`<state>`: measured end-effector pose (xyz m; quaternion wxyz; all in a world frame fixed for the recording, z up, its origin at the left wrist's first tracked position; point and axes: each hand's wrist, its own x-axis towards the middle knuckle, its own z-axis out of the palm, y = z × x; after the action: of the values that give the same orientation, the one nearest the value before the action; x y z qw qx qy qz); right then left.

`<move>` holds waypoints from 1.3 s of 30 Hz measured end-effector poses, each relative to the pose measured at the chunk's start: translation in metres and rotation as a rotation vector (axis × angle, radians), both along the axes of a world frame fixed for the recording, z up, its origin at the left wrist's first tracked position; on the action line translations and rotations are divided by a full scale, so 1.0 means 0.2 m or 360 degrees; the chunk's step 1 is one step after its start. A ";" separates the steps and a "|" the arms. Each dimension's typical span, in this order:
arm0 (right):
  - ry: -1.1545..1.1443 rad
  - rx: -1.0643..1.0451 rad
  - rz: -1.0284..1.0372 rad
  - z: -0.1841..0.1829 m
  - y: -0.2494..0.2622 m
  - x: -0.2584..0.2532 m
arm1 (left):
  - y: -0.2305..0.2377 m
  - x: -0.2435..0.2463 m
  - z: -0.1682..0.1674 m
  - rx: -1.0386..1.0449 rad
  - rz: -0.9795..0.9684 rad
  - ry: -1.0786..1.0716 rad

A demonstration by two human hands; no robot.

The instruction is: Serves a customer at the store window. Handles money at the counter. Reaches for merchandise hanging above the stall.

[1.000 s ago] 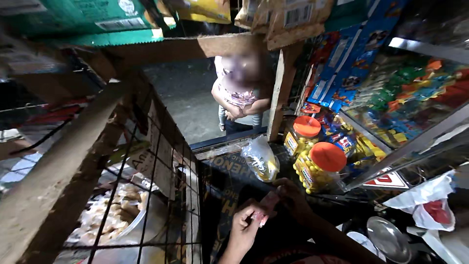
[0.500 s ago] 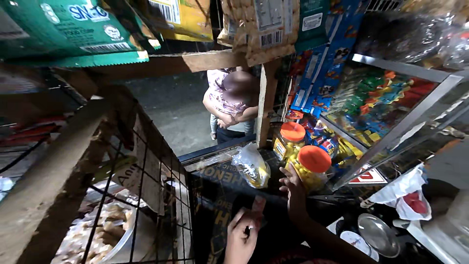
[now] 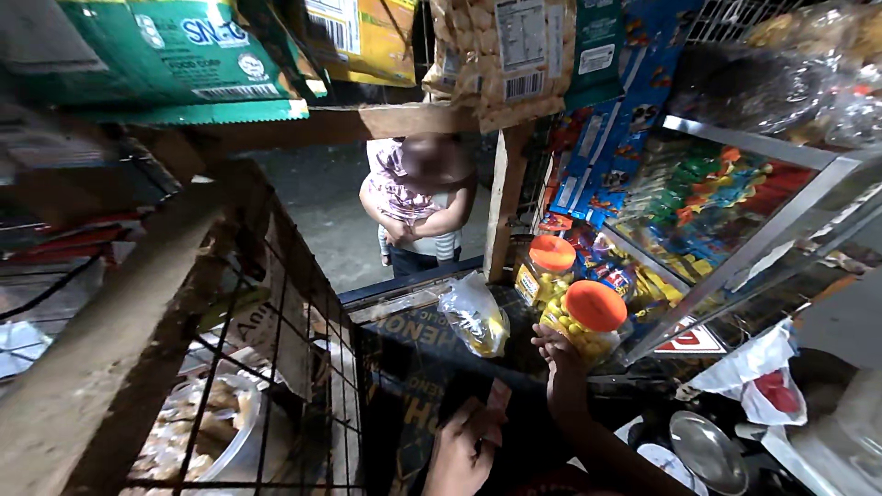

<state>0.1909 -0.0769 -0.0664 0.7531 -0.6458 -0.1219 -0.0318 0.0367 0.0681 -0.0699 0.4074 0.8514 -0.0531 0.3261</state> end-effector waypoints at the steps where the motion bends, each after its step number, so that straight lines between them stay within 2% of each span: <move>1: -0.0005 -0.0061 -0.0008 0.00 0.00 0.00 | 0.00 0.00 0.00 0.0016 -0.0007 0.0000; 5: -0.0009 -0.0315 0.0091 0.02 -0.01 -0.01 | 0.00 0.01 -0.01 0.0056 -0.0015 0.0010; 9: -0.0189 -0.0335 0.0460 -0.01 -0.01 -0.03 | 0.00 0.01 0.00 0.0124 0.0004 0.0026; 14: -0.0512 -0.0616 0.0763 -0.02 0.01 -0.05 | 0.00 0.00 0.00 0.0185 0.0023 0.0071; 22: -0.0455 -0.0563 0.0816 -0.02 0.01 -0.06 | 0.00 0.01 -0.03 0.0231 0.0002 0.0063; 25: -0.0394 -0.0457 0.0974 -0.01 0.01 -0.07 | 0.01 0.01 -0.03 0.0223 -0.0024 0.0023; 29: -0.0454 -0.0502 0.1152 -0.02 0.01 -0.06 | 0.01 0.01 -0.03 0.0119 -0.0100 -0.0015; 34: -0.0309 -0.0422 0.1068 0.01 0.00 -0.08 | 0.00 -0.01 -0.01 0.0019 -0.0016 0.0053; 37: -0.0154 -0.0325 0.1037 0.02 0.00 -0.08 | 0.02 -0.04 0.06 -0.0259 -0.0200 0.0383; 39: -0.0090 -0.0329 0.1020 0.04 0.00 -0.08 | 0.02 -0.03 0.05 -0.0548 -0.0360 0.0434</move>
<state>0.1740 -0.0771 -0.0589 0.6516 -0.6464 -0.3422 0.2012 0.0302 0.0729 -0.0589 0.5839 0.7941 -0.0363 0.1646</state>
